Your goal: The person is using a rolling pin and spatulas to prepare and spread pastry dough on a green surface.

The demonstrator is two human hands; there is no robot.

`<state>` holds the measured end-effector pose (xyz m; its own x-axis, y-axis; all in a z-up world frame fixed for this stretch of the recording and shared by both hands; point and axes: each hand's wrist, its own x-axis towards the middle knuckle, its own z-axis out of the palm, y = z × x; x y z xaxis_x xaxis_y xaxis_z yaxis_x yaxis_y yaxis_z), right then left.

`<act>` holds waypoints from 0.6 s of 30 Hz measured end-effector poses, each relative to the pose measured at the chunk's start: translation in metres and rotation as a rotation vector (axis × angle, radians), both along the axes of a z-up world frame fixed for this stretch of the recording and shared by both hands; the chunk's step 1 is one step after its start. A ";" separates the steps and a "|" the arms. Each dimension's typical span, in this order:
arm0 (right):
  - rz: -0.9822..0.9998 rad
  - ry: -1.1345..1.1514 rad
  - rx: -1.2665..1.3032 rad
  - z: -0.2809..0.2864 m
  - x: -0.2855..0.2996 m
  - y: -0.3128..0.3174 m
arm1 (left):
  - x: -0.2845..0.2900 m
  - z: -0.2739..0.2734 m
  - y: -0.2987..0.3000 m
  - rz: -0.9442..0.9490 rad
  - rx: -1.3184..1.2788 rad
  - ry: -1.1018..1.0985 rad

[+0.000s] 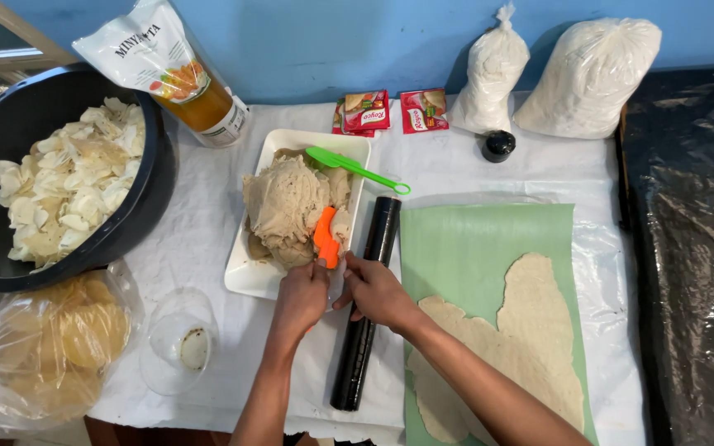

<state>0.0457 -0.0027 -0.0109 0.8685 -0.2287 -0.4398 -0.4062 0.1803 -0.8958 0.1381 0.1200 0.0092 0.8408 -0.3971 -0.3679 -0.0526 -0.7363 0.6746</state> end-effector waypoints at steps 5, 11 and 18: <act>0.006 -0.028 0.030 -0.007 -0.003 -0.003 | 0.009 -0.012 0.012 0.134 -0.181 0.397; -0.032 -0.029 -0.251 0.008 -0.011 -0.014 | 0.004 -0.005 0.012 0.207 -0.313 0.653; -0.094 -0.140 -0.428 0.024 -0.025 -0.027 | -0.006 0.000 0.015 0.266 -0.502 0.691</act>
<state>0.0208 -0.0299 0.0127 0.8796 -0.4448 -0.1686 -0.2757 -0.1879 -0.9427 0.1319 0.1351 0.0096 0.5832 -0.4712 -0.6617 0.6155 -0.2752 0.7385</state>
